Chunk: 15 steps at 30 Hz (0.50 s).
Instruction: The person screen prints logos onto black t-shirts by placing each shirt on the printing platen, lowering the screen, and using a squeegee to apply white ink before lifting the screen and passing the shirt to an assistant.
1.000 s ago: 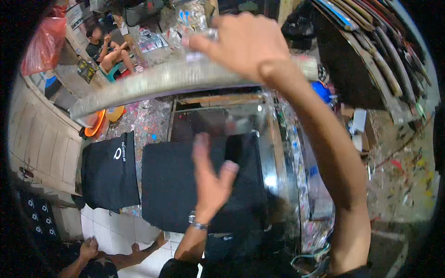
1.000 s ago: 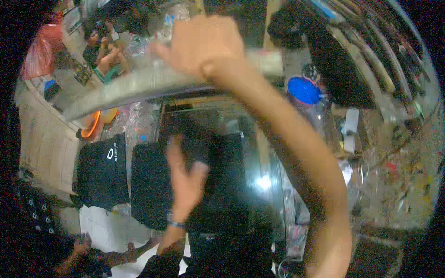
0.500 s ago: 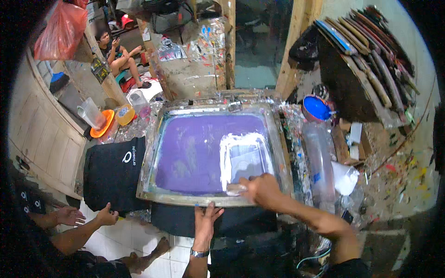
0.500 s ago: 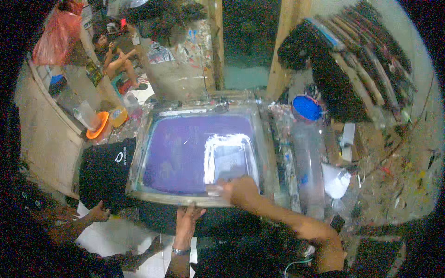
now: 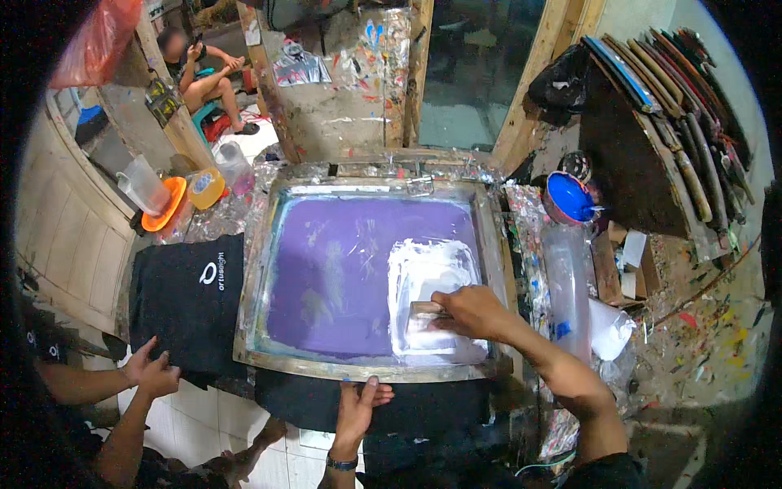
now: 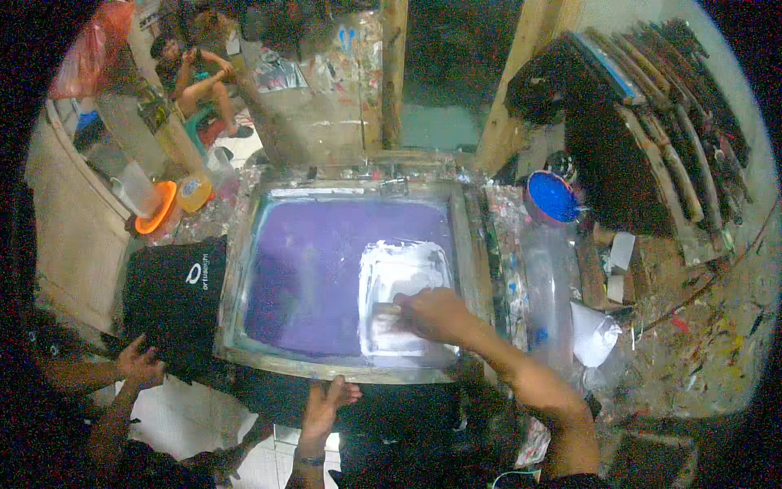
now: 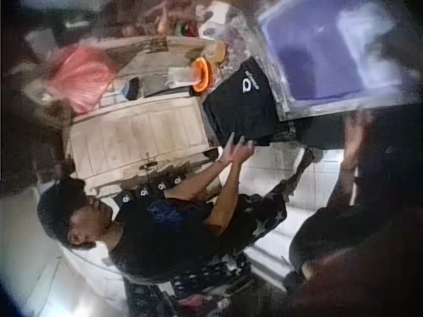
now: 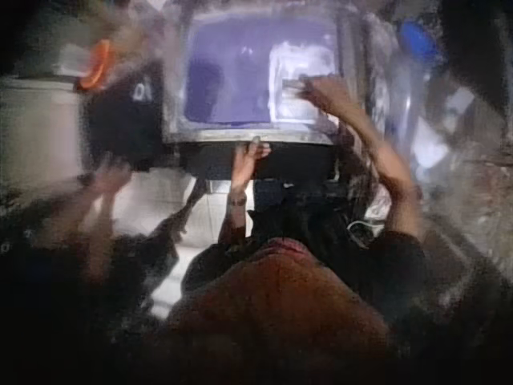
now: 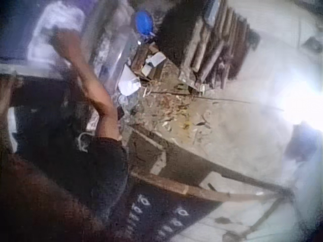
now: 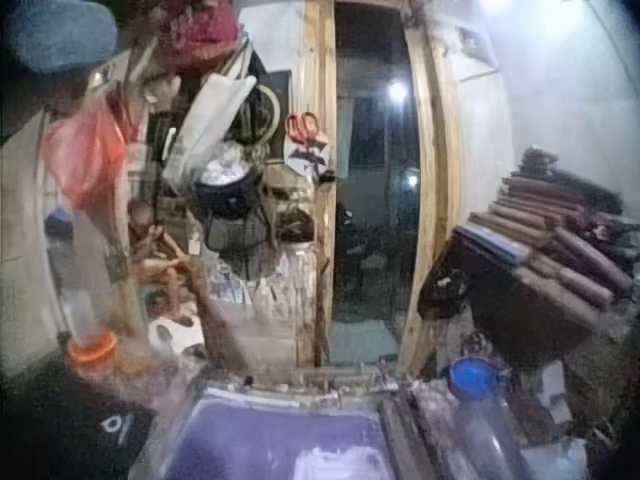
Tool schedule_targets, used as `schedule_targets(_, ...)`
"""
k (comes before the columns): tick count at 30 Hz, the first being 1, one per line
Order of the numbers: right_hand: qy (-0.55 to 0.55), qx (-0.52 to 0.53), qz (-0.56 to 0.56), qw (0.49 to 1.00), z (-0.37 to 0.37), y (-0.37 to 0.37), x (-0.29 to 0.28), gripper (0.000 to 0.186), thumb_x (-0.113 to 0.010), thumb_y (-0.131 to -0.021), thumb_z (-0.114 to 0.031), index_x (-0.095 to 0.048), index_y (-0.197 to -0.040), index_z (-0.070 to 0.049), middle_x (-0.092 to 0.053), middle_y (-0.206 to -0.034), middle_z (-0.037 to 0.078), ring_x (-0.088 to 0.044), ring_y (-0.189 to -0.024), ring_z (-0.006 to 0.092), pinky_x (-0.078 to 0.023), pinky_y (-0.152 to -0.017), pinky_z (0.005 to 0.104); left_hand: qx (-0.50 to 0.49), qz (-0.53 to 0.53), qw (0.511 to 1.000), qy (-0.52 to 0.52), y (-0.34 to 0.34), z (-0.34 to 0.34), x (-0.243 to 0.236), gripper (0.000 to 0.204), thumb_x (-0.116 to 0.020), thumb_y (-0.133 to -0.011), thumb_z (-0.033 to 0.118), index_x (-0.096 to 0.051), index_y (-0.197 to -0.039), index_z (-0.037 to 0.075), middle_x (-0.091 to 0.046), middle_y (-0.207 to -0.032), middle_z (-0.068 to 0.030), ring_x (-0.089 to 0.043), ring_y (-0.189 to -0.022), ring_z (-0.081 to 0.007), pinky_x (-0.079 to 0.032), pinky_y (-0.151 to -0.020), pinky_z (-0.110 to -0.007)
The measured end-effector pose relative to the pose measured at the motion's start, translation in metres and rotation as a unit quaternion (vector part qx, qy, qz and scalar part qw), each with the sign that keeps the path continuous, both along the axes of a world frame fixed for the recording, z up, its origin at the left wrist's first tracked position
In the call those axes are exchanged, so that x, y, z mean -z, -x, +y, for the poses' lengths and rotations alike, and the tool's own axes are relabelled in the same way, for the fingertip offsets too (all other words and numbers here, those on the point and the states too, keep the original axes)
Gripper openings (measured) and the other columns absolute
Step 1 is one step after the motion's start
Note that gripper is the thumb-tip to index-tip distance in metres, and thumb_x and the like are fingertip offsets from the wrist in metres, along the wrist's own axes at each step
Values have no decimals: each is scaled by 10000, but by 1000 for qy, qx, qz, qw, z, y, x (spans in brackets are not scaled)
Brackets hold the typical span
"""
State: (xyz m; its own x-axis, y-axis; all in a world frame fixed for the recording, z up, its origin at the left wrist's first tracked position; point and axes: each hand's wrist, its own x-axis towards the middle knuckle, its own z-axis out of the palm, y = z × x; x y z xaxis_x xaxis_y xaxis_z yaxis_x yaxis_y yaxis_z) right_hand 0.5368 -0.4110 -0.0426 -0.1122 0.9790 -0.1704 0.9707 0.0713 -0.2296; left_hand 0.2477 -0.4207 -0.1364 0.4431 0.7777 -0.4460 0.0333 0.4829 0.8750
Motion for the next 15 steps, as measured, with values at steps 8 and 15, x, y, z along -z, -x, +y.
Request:
schedule_targets(8,-231,33,-127,964,71,-56,22,226,-529,-929,-348,-552,-1101,-204,-632,-693,96,-637,-661,252,-458,-587,410,11,10,1000,23,-6,-1,-9,380,-519,-985,244,-437,-1072,-116,-649,-932,-245,-686,-850,-305,-582,-751,-389)
schedule_targets(15,-373,20,-154,915,-32,18,68,179,-637,-760,-229,-567,-882,-118,-526,-638,32,-562,-539,194,-470,-545,325,30,-6,999,35,0,0,6,385,-502,-991,261,-503,-1010,-124,-647,-934,-262,-685,-842,-324,-580,-748,-380)
